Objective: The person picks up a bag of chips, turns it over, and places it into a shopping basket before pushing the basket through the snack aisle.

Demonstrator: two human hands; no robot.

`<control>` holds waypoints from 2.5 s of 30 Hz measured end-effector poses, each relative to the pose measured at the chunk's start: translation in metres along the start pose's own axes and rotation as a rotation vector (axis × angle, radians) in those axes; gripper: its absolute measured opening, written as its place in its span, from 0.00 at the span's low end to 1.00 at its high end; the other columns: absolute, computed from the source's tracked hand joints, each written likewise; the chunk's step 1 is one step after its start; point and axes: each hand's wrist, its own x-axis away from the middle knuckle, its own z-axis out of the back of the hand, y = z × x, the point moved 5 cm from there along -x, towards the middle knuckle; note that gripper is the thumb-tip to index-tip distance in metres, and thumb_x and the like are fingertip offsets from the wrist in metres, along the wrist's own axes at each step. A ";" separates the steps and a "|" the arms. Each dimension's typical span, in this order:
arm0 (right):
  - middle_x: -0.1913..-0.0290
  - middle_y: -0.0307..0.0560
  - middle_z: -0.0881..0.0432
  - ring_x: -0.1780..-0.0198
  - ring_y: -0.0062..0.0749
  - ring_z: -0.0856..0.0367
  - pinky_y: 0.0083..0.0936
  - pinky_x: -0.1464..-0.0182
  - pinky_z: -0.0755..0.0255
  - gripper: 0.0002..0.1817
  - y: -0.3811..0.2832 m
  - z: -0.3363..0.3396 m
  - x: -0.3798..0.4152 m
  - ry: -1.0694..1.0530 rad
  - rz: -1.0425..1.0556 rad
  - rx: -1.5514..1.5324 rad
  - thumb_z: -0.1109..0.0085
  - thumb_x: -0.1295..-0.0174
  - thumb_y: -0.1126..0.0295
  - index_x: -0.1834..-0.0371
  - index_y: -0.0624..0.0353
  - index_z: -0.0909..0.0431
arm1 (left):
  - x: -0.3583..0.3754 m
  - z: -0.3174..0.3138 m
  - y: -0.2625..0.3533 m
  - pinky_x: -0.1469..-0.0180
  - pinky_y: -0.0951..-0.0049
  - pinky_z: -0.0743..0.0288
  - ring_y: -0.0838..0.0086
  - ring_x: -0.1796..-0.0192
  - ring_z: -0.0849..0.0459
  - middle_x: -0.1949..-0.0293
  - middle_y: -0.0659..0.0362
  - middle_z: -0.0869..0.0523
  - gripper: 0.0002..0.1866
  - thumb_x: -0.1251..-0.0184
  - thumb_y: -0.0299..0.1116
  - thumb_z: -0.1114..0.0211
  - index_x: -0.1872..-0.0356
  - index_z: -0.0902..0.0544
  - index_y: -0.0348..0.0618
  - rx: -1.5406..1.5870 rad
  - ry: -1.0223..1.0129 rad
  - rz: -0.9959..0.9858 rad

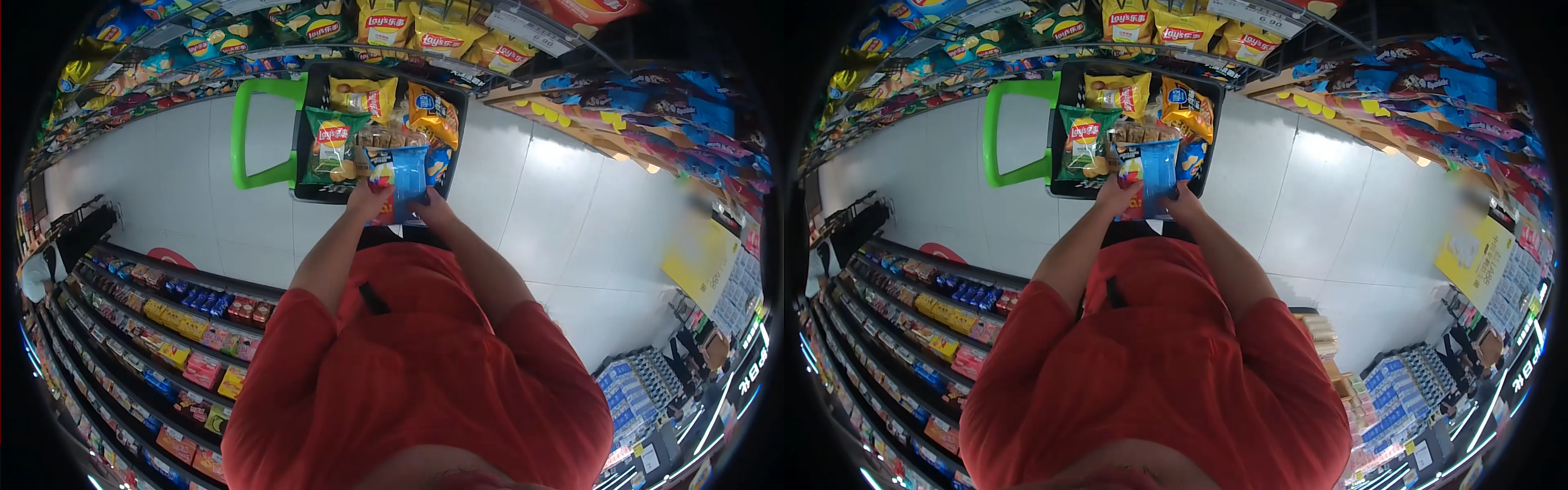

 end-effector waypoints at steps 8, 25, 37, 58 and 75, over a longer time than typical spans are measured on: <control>0.54 0.46 0.14 0.54 0.30 0.16 0.29 0.51 0.23 0.27 -0.008 0.004 -0.050 -0.075 -0.069 -0.368 0.30 0.41 0.65 0.41 0.64 0.24 | 0.007 -0.005 0.028 0.40 0.57 0.22 0.50 0.43 0.15 0.47 0.43 0.15 0.38 0.43 0.53 0.26 0.39 0.27 0.37 -0.042 0.164 0.023; 0.48 0.58 0.14 0.48 0.50 0.13 0.38 0.46 0.20 0.34 0.037 0.024 -0.055 0.063 -0.097 0.162 0.32 0.43 0.51 0.39 0.64 0.22 | 0.081 -0.009 -0.050 0.44 0.61 0.20 0.55 0.47 0.13 0.52 0.48 0.11 0.31 0.38 0.49 0.31 0.39 0.21 0.40 0.000 0.020 0.029; 0.41 0.66 0.18 0.37 0.53 0.19 0.39 0.36 0.27 0.40 0.014 -0.051 -0.040 -0.120 -0.200 0.307 0.33 0.45 0.43 0.39 0.67 0.21 | 0.166 0.061 -0.145 0.39 0.58 0.23 0.52 0.42 0.15 0.47 0.46 0.12 0.27 0.35 0.52 0.35 0.43 0.16 0.42 -0.206 0.023 0.247; 0.48 0.58 0.13 0.44 0.51 0.16 0.39 0.40 0.24 0.28 0.021 -0.143 0.078 0.303 -0.098 0.414 0.39 0.40 0.46 0.50 0.58 0.13 | 0.229 0.145 -0.571 0.49 0.50 0.22 0.50 0.54 0.12 0.56 0.41 0.11 0.20 0.30 0.45 0.40 0.54 0.13 0.37 -0.001 0.134 0.403; 0.51 0.61 0.13 0.47 0.54 0.15 0.42 0.44 0.23 0.27 -0.137 -0.181 -0.048 -0.068 0.123 0.771 0.43 0.41 0.46 0.53 0.58 0.12 | 0.117 0.308 -0.200 0.39 0.58 0.23 0.49 0.41 0.17 0.42 0.42 0.17 0.25 0.32 0.41 0.35 0.39 0.22 0.37 -0.017 0.211 -0.297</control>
